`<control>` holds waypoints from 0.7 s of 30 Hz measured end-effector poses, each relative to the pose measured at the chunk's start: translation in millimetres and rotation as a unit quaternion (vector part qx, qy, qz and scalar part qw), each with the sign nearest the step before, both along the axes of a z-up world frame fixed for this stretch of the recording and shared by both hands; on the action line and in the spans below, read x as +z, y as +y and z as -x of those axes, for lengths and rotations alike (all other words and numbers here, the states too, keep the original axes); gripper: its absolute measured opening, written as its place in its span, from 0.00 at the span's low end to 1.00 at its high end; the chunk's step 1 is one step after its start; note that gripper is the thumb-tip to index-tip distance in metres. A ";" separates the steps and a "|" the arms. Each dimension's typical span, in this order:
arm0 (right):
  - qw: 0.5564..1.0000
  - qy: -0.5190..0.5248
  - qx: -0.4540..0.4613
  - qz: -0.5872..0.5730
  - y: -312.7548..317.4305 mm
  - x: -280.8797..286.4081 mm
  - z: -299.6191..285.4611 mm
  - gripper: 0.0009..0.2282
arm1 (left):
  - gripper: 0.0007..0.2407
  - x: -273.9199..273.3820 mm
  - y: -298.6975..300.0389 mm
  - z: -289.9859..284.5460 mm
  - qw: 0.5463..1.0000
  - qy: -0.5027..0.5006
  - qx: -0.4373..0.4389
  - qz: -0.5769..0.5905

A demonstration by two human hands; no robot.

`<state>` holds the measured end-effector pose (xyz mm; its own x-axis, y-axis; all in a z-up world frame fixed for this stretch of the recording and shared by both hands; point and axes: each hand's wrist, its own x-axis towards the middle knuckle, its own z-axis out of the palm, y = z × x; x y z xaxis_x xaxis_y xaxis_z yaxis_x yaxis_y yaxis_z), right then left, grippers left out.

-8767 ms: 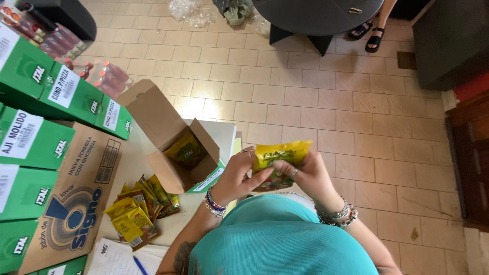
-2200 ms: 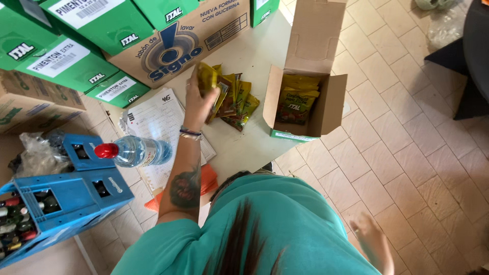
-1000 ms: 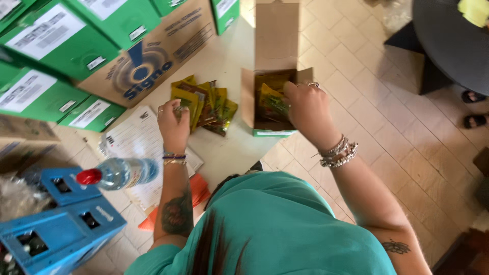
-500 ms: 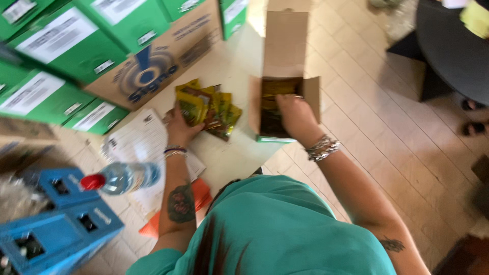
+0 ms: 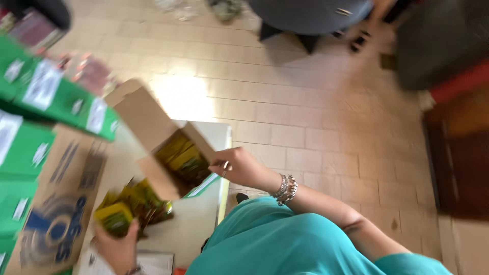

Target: The person picks up a box from a table, writes on it with a pen, and then places several small packets of seasoning into the box one by one.

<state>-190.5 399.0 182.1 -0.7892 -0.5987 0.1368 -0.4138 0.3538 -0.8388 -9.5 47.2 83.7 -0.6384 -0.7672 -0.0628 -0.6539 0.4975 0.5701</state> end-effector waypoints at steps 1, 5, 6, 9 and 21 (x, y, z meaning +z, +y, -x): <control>1.000 0.006 0.004 0.020 3.9 -4.2 -2.0 0.03 | 0.42 19.9 10.8 3.3 0.999 -0.020 0.039 -0.016; 0.992 -0.056 0.041 0.103 7.3 20.9 -15.7 0.07 | 0.36 88.9 67.3 20.9 0.962 0.235 -0.140 -0.027; 0.992 -0.059 0.034 0.107 7.4 23.1 -21.3 0.07 | 0.36 101.9 86.0 32.4 0.962 0.230 -0.147 -0.026; 0.977 -0.161 0.099 0.099 4.4 25.3 -31.2 0.20 | 0.41 122.6 138.2 62.0 0.958 0.207 -0.199 -0.012; 0.933 -0.235 -0.113 0.250 32.9 -16.6 -16.0 0.05 | 0.29 148.7 190.9 115.7 0.907 0.191 -0.361 -0.106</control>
